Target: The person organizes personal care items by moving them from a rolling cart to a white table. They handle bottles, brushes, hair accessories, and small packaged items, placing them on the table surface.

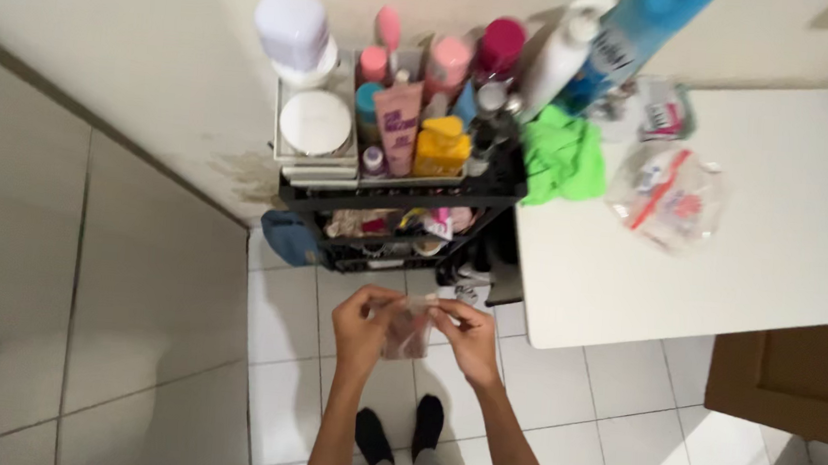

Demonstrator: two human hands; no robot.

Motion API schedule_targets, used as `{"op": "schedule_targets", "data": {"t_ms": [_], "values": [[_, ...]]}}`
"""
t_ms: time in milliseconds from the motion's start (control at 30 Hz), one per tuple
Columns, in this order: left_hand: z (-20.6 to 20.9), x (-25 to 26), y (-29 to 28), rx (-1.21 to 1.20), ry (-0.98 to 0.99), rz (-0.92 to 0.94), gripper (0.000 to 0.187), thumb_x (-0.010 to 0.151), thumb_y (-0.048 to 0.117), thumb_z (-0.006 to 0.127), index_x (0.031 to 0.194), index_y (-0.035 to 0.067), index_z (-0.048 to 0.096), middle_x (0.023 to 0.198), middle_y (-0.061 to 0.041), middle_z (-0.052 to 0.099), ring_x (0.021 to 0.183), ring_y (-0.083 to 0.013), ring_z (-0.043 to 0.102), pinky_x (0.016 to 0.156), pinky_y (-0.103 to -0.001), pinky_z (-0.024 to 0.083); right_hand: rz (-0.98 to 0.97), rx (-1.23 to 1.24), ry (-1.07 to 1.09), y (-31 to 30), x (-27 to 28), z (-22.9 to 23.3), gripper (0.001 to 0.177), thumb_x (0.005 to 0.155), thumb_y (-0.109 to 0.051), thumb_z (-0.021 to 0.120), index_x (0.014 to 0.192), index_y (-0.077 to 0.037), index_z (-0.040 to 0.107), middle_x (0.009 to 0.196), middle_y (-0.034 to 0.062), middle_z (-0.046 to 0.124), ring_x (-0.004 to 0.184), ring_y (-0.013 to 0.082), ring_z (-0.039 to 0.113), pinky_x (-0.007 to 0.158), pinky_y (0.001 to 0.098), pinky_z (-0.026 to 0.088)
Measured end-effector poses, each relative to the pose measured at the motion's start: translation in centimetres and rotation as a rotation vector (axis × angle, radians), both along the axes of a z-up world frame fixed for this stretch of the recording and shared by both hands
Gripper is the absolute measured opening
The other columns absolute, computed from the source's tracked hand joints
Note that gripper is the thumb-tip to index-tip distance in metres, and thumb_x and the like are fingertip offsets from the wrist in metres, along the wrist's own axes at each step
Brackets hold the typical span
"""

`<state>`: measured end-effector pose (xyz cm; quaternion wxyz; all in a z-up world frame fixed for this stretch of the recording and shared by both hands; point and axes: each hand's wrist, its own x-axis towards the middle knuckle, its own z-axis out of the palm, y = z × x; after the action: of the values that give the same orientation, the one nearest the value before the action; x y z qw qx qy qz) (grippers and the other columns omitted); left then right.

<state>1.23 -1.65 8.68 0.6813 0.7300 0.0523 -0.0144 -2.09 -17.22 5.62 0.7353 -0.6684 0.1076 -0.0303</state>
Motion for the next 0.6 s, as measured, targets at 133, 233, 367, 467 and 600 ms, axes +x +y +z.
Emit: {"op": "schedule_targets", "data": {"t_ms": [133,233,367,467,600], "values": [[3.7,-2.4,-0.1,-0.086,0.017,-0.016,0.012,0.069,0.006,0.068,0.081,0.004,0.066,0.071,-0.002,0.066,0.067,-0.0088,0.059,0.063,-0.023,0.046,-0.032,-0.058,-0.012,0.3,-1.9,4.2,0.016,0.08,-0.007,0.06,0.09,0.004,0.066,0.083,0.0078,0.065,0.073,0.0114,0.059,0.066,0.025,0.049],[7.7,-3.4,0.0,-0.119,0.048,-0.098,0.023,0.066,0.008,0.068,0.089,0.007,0.064,0.068,-0.001,0.065,0.065,-0.0071,0.059,0.062,-0.022,0.047,-0.051,-0.139,0.045,0.5,-3.4,7.2,0.017,0.08,-0.009,0.06,0.09,0.002,0.067,0.083,0.0064,0.066,0.073,0.012,0.059,0.067,0.0259,0.051],[12.6,-4.4,-0.2,0.05,-0.083,-0.23,0.022,0.062,0.009,0.074,0.082,0.003,0.067,0.069,-0.003,0.064,0.059,-0.0102,0.058,0.055,-0.024,0.047,-0.027,-0.047,0.032,0.9,-4.9,10.2,0.017,0.081,-0.009,0.059,0.088,0.004,0.067,0.082,0.0071,0.066,0.075,0.0118,0.058,0.069,0.0251,0.047],[14.9,-4.9,-0.7,0.156,-0.119,-0.286,0.018,0.062,0.011,0.074,0.077,0.002,0.07,0.068,-0.005,0.064,0.055,-0.0141,0.057,0.05,-0.026,0.045,-0.009,-0.021,0.0,0.7,-5.8,11.7,0.018,0.079,-0.009,0.057,0.089,0.003,0.066,0.082,0.0054,0.066,0.076,0.0108,0.059,0.073,0.0242,0.047],[16.7,-5.5,-1.4,0.16,-0.271,-0.314,0.015,0.067,0.012,0.071,0.078,0.002,0.068,0.07,-0.008,0.063,0.057,-0.0176,0.06,0.052,-0.027,0.047,-0.062,-0.039,-0.062,0.3,-6.6,13.5,0.017,0.082,-0.008,0.057,0.09,0.003,0.066,0.079,0.0066,0.065,0.072,0.0106,0.058,0.067,0.0239,0.048]]}}
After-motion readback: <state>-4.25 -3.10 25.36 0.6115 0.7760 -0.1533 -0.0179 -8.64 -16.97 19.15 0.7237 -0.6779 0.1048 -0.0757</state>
